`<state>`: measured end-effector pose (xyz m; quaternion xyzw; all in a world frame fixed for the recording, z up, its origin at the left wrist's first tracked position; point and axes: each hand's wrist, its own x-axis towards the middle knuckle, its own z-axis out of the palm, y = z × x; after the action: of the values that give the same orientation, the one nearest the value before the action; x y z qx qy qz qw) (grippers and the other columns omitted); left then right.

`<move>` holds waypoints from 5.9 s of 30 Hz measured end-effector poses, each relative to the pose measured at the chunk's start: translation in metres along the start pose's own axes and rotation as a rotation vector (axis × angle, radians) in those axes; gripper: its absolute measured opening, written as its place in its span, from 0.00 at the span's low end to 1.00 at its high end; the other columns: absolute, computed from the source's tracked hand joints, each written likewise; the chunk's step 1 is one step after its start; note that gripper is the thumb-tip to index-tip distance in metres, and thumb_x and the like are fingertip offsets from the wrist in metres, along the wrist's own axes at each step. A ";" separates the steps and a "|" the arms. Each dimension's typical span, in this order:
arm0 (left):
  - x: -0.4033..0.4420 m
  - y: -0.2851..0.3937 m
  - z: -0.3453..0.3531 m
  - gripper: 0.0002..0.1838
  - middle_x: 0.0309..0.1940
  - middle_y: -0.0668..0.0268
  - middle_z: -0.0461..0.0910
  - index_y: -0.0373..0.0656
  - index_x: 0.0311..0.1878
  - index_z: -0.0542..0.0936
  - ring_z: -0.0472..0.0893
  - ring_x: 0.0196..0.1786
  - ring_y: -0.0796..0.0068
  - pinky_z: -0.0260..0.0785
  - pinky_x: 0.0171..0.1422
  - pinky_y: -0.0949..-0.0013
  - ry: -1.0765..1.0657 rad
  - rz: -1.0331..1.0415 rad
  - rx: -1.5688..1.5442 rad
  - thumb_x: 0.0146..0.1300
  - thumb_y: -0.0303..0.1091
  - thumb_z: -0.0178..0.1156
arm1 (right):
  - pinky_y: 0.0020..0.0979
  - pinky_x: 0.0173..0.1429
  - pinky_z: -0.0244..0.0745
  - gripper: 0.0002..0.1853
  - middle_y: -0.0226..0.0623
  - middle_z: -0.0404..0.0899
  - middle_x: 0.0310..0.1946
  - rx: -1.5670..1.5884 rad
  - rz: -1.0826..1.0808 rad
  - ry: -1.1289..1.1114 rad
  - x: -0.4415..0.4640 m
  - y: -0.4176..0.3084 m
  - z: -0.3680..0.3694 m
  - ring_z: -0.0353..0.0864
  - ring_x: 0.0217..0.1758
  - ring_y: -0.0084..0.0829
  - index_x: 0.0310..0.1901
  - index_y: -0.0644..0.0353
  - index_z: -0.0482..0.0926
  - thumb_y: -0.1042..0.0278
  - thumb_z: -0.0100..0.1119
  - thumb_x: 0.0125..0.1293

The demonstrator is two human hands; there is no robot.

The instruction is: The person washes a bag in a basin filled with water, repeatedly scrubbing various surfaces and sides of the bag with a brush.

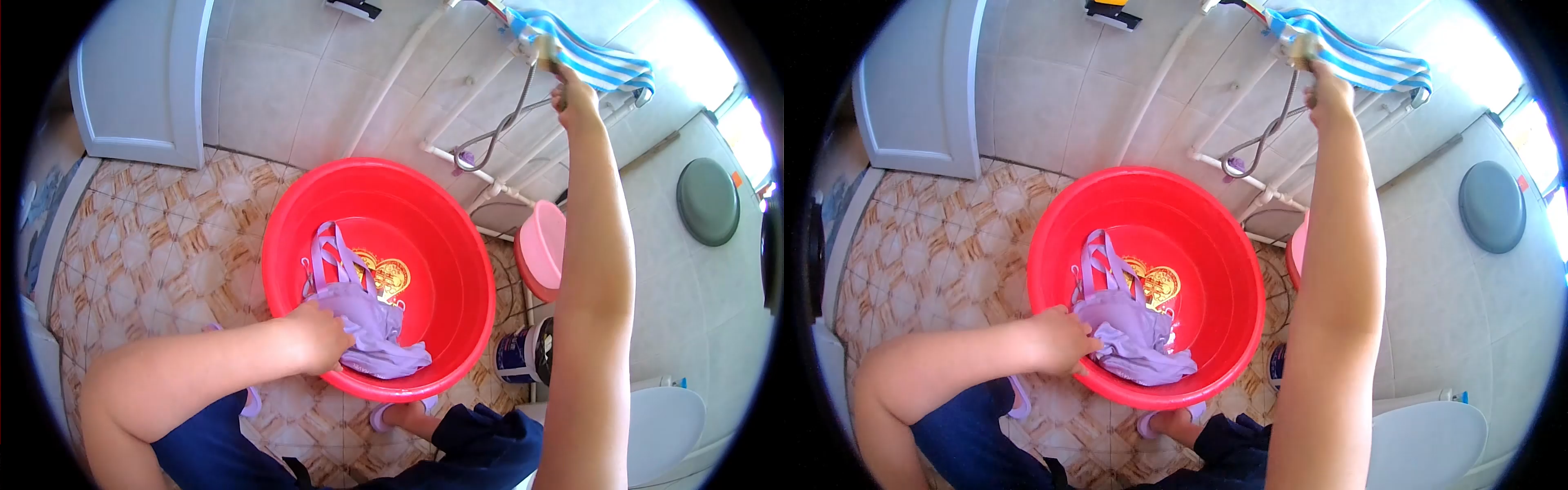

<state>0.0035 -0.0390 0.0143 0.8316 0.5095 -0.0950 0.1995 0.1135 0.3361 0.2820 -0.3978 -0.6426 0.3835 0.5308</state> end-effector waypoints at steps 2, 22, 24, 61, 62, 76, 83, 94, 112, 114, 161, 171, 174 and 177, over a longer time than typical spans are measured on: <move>-0.001 -0.001 0.001 0.25 0.44 0.59 0.77 0.48 0.54 0.75 0.77 0.49 0.59 0.66 0.53 0.57 0.015 0.006 -0.013 0.56 0.50 0.60 | 0.27 0.14 0.59 0.17 0.37 0.70 0.21 0.179 -0.002 0.108 0.002 0.014 -0.009 0.68 0.14 0.28 0.37 0.68 0.74 0.61 0.64 0.56; 0.021 -0.009 0.042 0.28 0.44 0.59 0.78 0.43 0.55 0.74 0.76 0.51 0.60 0.65 0.57 0.59 -0.044 -0.007 -0.018 0.55 0.49 0.62 | 0.22 0.16 0.58 0.15 0.25 0.67 0.18 -0.496 0.594 -0.468 -0.303 0.203 -0.118 0.63 0.14 0.17 0.45 0.64 0.77 0.68 0.58 0.56; 0.028 0.003 0.068 0.33 0.49 0.59 0.76 0.41 0.57 0.72 0.74 0.54 0.62 0.63 0.60 0.59 0.025 0.012 0.037 0.50 0.48 0.65 | 0.24 0.17 0.59 0.16 0.28 0.70 0.20 -0.561 0.565 -0.474 -0.300 0.206 -0.125 0.65 0.16 0.19 0.44 0.67 0.77 0.66 0.58 0.57; 0.118 0.073 0.159 0.12 0.29 0.59 0.81 0.35 0.39 0.74 0.82 0.28 0.63 0.73 0.20 0.54 0.057 0.179 0.618 0.61 0.34 0.49 | 0.27 0.24 0.76 0.08 0.38 0.73 0.24 -0.114 0.627 -0.213 -0.270 0.153 -0.159 0.75 0.20 0.28 0.34 0.66 0.71 0.70 0.48 0.57; 0.122 0.064 0.169 0.10 0.26 0.59 0.80 0.37 0.36 0.74 0.82 0.25 0.64 0.72 0.20 0.56 0.165 0.250 0.620 0.60 0.34 0.50 | 0.27 0.25 0.76 0.08 0.37 0.73 0.24 -0.165 0.646 -0.239 -0.272 0.149 -0.161 0.76 0.21 0.28 0.34 0.66 0.70 0.70 0.48 0.56; 0.092 0.070 0.016 0.21 0.24 0.60 0.77 0.38 0.42 0.71 0.81 0.25 0.62 0.74 0.27 0.63 0.694 0.112 0.352 0.41 0.30 0.62 | 0.41 0.43 0.71 0.18 0.48 0.80 0.38 -0.809 0.474 -0.105 -0.256 0.247 -0.256 0.80 0.39 0.41 0.45 0.74 0.76 0.67 0.50 0.57; 0.089 0.070 0.013 0.25 0.30 0.57 0.77 0.40 0.48 0.70 0.81 0.27 0.61 0.75 0.29 0.62 0.673 0.076 0.355 0.41 0.28 0.62 | 0.40 0.33 0.76 0.18 0.43 0.78 0.40 -0.558 0.825 -0.204 -0.275 0.268 -0.256 0.79 0.36 0.38 0.47 0.68 0.76 0.60 0.47 0.69; 0.077 0.066 0.005 0.18 0.31 0.58 0.78 0.40 0.40 0.70 0.82 0.29 0.62 0.74 0.30 0.64 0.746 0.076 0.330 0.42 0.26 0.60 | 0.52 0.35 0.80 0.17 0.47 0.74 0.46 -0.395 1.008 -0.161 -0.290 0.273 -0.248 0.79 0.44 0.43 0.52 0.65 0.70 0.63 0.47 0.67; 0.057 0.036 -0.028 0.30 0.46 0.57 0.78 0.45 0.51 0.75 0.77 0.51 0.56 0.69 0.53 0.57 0.181 0.026 -0.063 0.52 0.57 0.63 | 0.46 0.43 0.79 0.18 0.44 0.70 0.47 -0.249 0.877 -0.075 -0.268 0.252 -0.247 0.74 0.48 0.38 0.52 0.66 0.69 0.70 0.49 0.60; 0.042 0.017 -0.053 0.29 0.43 0.54 0.79 0.45 0.50 0.75 0.78 0.49 0.55 0.70 0.52 0.58 0.187 -0.111 -0.069 0.53 0.58 0.62 | 0.43 0.45 0.77 0.19 0.44 0.70 0.47 -0.145 0.950 -0.158 -0.278 0.229 -0.240 0.71 0.48 0.34 0.53 0.66 0.70 0.69 0.51 0.60; -0.041 -0.092 -0.019 0.33 0.48 0.54 0.76 0.42 0.61 0.69 0.76 0.52 0.63 0.68 0.56 0.65 0.119 -0.438 -0.371 0.58 0.52 0.61 | 0.43 0.48 0.77 0.16 0.51 0.81 0.38 -1.475 0.123 -0.388 -0.349 0.429 -0.080 0.82 0.45 0.46 0.43 0.64 0.77 0.62 0.47 0.64; -0.050 -0.098 -0.017 0.33 0.52 0.50 0.74 0.43 0.62 0.69 0.74 0.55 0.59 0.67 0.58 0.63 0.130 -0.481 -0.414 0.58 0.53 0.60 | 0.36 0.43 0.80 0.12 0.49 0.82 0.37 -1.531 -0.065 -1.083 -0.387 0.401 -0.069 0.84 0.41 0.40 0.42 0.68 0.76 0.71 0.49 0.60; -0.040 -0.101 -0.014 0.33 0.50 0.48 0.74 0.41 0.60 0.70 0.74 0.54 0.57 0.67 0.57 0.62 0.126 -0.462 -0.385 0.58 0.53 0.60 | 0.37 0.46 0.78 0.12 0.47 0.82 0.39 -1.526 -0.125 -1.395 -0.398 0.373 -0.081 0.83 0.42 0.41 0.42 0.63 0.78 0.68 0.50 0.59; -0.023 -0.101 0.005 0.32 0.49 0.48 0.75 0.41 0.59 0.71 0.75 0.53 0.56 0.67 0.57 0.62 0.137 -0.396 -0.386 0.58 0.53 0.60 | 0.38 0.44 0.79 0.11 0.47 0.82 0.34 -1.565 -0.206 -1.496 -0.400 0.352 -0.082 0.84 0.38 0.41 0.38 0.62 0.79 0.68 0.55 0.55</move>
<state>-0.0964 -0.0189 -0.0060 0.6670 0.6830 0.0231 0.2967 0.2790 0.1117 -0.1797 -0.2356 -0.8996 -0.0335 -0.3661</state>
